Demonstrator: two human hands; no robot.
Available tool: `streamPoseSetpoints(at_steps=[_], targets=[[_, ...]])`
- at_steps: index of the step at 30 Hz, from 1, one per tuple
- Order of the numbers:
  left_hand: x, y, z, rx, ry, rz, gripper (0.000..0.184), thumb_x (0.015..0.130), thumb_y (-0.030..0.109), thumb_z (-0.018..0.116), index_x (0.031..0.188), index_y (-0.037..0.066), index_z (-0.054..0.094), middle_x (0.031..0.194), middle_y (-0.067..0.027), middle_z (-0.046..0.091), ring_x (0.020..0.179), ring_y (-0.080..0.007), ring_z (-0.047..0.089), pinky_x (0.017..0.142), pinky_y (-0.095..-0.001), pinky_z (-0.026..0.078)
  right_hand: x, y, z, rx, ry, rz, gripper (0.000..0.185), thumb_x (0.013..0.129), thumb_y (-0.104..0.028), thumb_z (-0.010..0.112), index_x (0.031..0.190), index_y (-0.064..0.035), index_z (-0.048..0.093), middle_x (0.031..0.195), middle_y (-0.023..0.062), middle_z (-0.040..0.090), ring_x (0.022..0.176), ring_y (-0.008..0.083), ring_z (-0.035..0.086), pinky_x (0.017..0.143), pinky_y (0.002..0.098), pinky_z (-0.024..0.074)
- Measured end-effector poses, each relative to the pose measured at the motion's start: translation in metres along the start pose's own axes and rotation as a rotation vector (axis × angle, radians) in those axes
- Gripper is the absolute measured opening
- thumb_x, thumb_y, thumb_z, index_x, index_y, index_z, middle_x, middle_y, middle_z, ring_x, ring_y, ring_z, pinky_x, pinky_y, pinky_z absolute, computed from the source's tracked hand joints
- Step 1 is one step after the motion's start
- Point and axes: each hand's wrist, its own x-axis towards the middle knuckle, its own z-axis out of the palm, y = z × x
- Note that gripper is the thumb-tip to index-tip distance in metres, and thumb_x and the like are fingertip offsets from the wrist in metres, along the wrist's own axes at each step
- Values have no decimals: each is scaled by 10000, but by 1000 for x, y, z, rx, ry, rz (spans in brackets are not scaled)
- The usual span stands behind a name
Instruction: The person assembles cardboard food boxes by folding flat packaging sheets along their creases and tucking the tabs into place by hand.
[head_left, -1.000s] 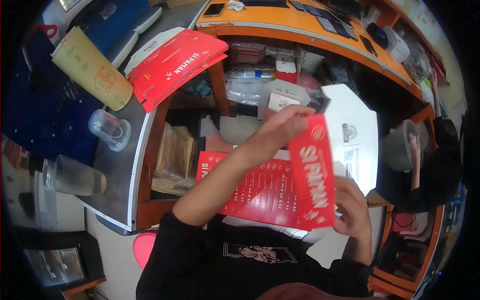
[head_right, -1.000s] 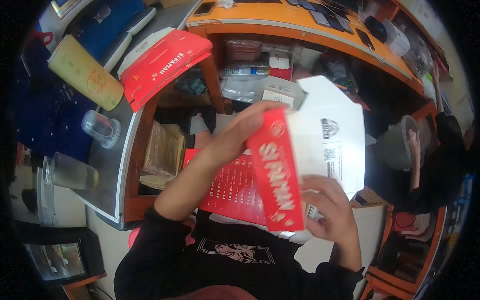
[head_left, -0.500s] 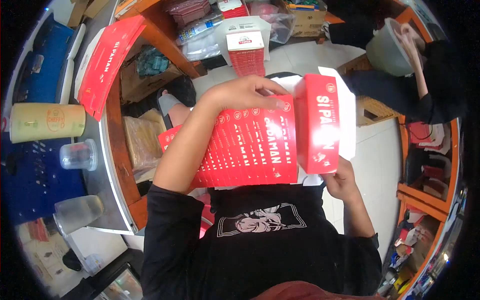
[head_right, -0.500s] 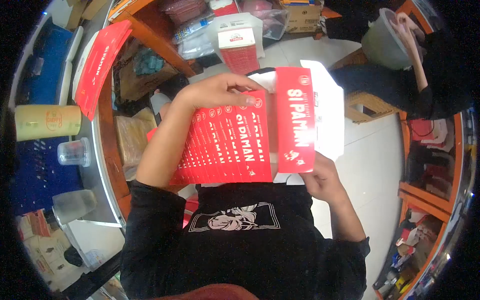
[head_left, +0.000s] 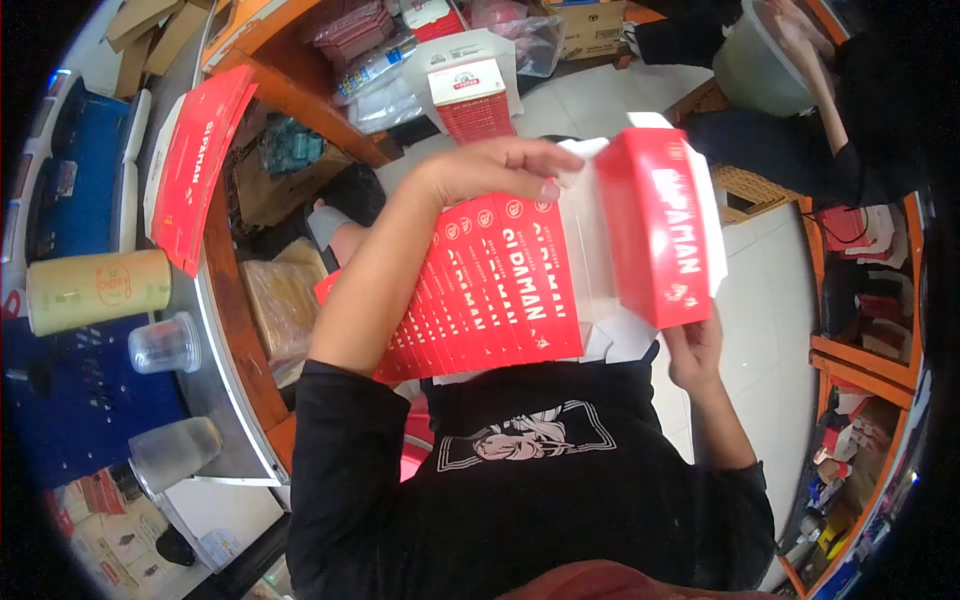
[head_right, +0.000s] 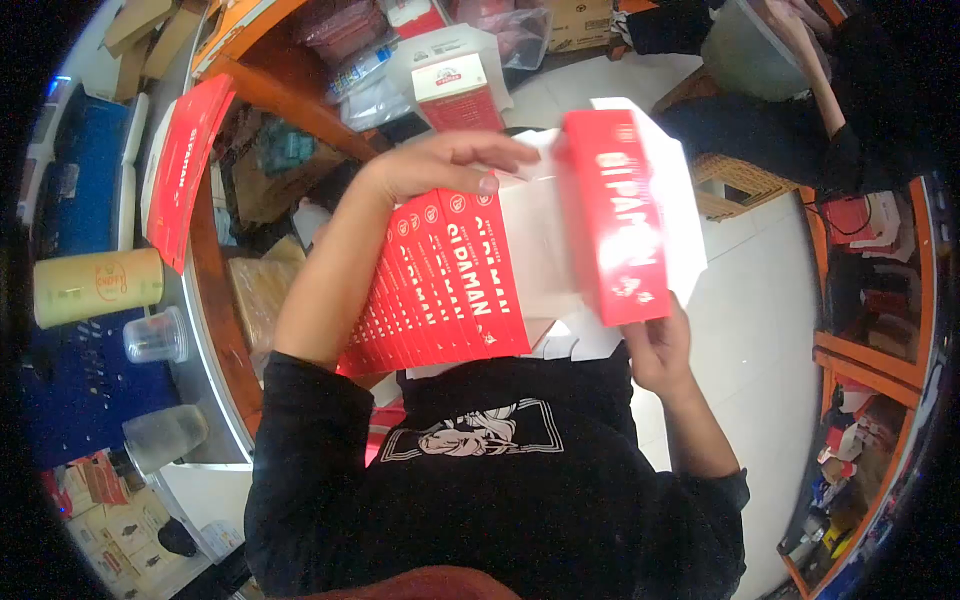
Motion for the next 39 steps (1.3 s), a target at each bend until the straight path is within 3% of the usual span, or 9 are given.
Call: streamPoseSetpoints(at_steps=[9, 14, 17, 21, 27, 29, 32, 35, 39], targets=[[15, -7, 1, 293, 0, 3, 292, 943, 330, 685, 1037, 53, 701, 987, -28, 665, 950, -104, 604, 860, -272, 445, 10, -33, -16, -351, -248, -121, 198, 885, 58, 572, 1056, 17, 663, 971, 102, 698, 786, 223, 675, 727, 331, 521], [13, -12, -6, 274, 72, -46, 267, 928, 309, 706, 940, 45, 675, 960, -19, 636, 970, -107, 588, 871, -280, 438, 29, -26, 7, -276, -321, -113, 136, 852, 58, 582, 928, -11, 671, 866, 118, 711, 754, 290, 684, 701, 351, 527], [8, -11, -4, 216, 117, 71, 269, 904, 297, 734, 944, 38, 676, 1043, -48, 627, 1049, -136, 575, 925, -296, 426, 35, -13, 12, -262, -461, -15, 333, 856, 65, 570, 1169, -12, 654, 1177, 225, 665, 1061, 400, 661, 922, 404, 518], [-2, -14, -9, 365, 114, 246, 264, 891, 271, 749, 979, 30, 684, 1157, -95, 607, 1155, -175, 547, 1015, -311, 395, 41, -5, 19, -192, -538, 70, 370, 864, 70, 562, 1218, -13, 629, 1222, 226, 650, 1138, 400, 630, 982, 416, 488], [2, -16, -5, -63, 7, 43, 185, 898, 171, 756, 1030, 57, 696, 1100, -41, 639, 1057, -129, 593, 939, -293, 460, 47, -4, 15, 63, -677, 250, 589, 767, -120, 565, 1341, 10, 535, 1408, 203, 542, 1304, 341, 526, 1127, 471, 367], [10, -30, -9, 117, 42, 157, 191, 904, 180, 760, 1035, 55, 698, 1032, -6, 657, 979, -99, 602, 873, -269, 482, 62, -11, 8, 330, -523, 456, 586, 718, -153, 538, 1287, -21, 495, 1395, 132, 477, 1291, 292, 521, 1131, 506, 369], [13, -27, -11, 66, 2, 77, 227, 915, 236, 751, 1029, 48, 697, 1048, -20, 650, 985, -99, 591, 868, -269, 473, 107, -6, 22, 133, -151, 238, 571, 817, 29, 467, 1374, -37, 359, 1307, 139, 482, 1148, 211, 597, 966, 381, 523], [17, -26, -10, 143, -7, 51, 327, 939, 343, 703, 1042, 33, 692, 1091, -62, 637, 1026, -117, 573, 891, -286, 454, 154, -20, 43, -70, -370, 284, 797, 869, -34, 710, 1515, -31, 242, 1361, 175, 552, 1072, 218, 653, 904, 330, 545], [0, -8, -1, 251, 153, 80, 476, 961, 482, 603, 1056, 23, 688, 1103, -110, 621, 1055, -172, 544, 931, -307, 423, 179, 9, 47, -263, -522, 145, 442, 822, -77, 798, 1237, -22, 656, 1107, 104, 730, 997, 179, 679, 897, 307, 533]])
